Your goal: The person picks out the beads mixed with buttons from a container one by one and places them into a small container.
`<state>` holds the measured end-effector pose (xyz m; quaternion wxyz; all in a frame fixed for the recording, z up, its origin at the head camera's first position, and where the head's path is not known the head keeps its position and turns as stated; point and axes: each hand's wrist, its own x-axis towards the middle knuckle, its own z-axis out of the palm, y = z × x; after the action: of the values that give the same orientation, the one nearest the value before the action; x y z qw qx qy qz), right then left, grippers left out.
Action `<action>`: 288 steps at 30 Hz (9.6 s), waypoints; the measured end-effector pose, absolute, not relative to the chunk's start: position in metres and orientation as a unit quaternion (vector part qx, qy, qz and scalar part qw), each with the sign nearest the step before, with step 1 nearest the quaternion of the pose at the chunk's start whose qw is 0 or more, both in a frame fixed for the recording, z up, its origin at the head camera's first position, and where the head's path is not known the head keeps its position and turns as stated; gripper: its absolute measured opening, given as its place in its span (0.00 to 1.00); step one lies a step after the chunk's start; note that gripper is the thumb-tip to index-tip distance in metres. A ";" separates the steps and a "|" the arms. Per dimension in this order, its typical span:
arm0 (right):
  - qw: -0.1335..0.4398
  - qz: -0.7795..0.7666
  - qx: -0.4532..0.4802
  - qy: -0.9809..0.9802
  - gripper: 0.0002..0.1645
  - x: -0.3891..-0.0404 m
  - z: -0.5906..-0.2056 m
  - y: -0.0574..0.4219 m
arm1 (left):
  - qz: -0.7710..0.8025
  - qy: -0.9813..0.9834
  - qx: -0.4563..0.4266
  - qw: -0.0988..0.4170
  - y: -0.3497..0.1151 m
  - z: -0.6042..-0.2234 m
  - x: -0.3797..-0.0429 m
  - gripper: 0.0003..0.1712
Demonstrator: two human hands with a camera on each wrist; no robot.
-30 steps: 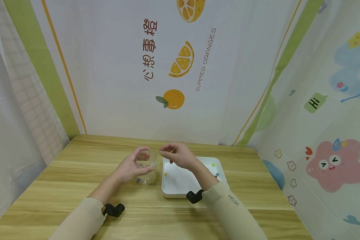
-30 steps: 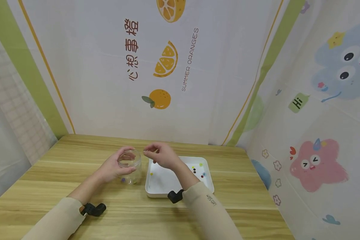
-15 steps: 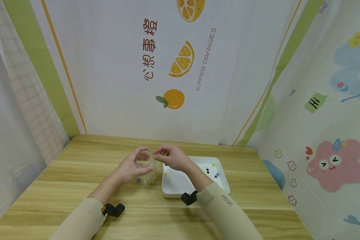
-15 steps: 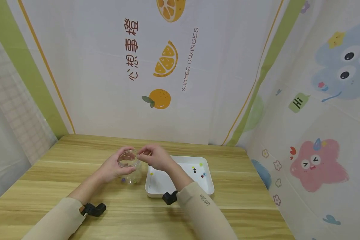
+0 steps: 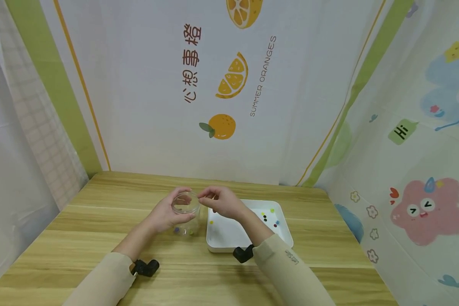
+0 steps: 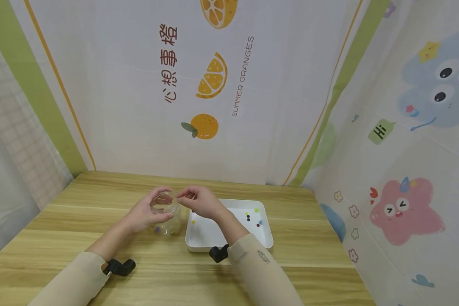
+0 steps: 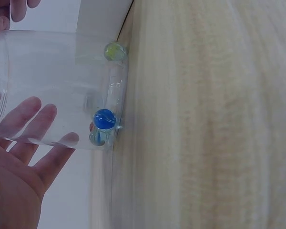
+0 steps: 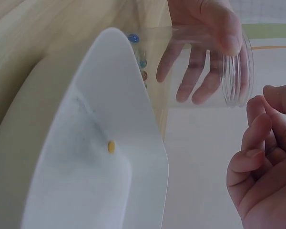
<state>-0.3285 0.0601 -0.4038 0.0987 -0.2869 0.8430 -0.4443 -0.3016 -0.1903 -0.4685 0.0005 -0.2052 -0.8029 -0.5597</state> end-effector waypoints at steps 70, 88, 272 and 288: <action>0.098 0.044 -0.142 0.984 0.12 -0.337 -0.415 0.211 | -0.557 -0.806 -0.201 0.003 -0.191 -0.469 -0.303 0.46; 0.086 0.073 -0.128 0.985 0.14 -0.337 -0.423 0.210 | -0.564 -0.801 -0.202 0.003 -0.189 -0.467 -0.302 0.46; 0.073 -0.345 -0.169 0.920 0.14 -0.344 -0.416 0.190 | -0.541 -0.818 -0.196 0.012 -0.189 -0.468 -0.302 0.48; 0.087 -0.090 -0.061 0.990 0.13 -0.349 -0.411 0.201 | -0.542 -0.816 -0.199 0.011 -0.191 -0.469 -0.302 0.47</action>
<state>-0.3492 0.2006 -0.4106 0.0869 -0.0605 0.9903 -0.0900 -0.3021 -0.1911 -0.4693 0.0112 -0.1986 -0.8164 -0.5421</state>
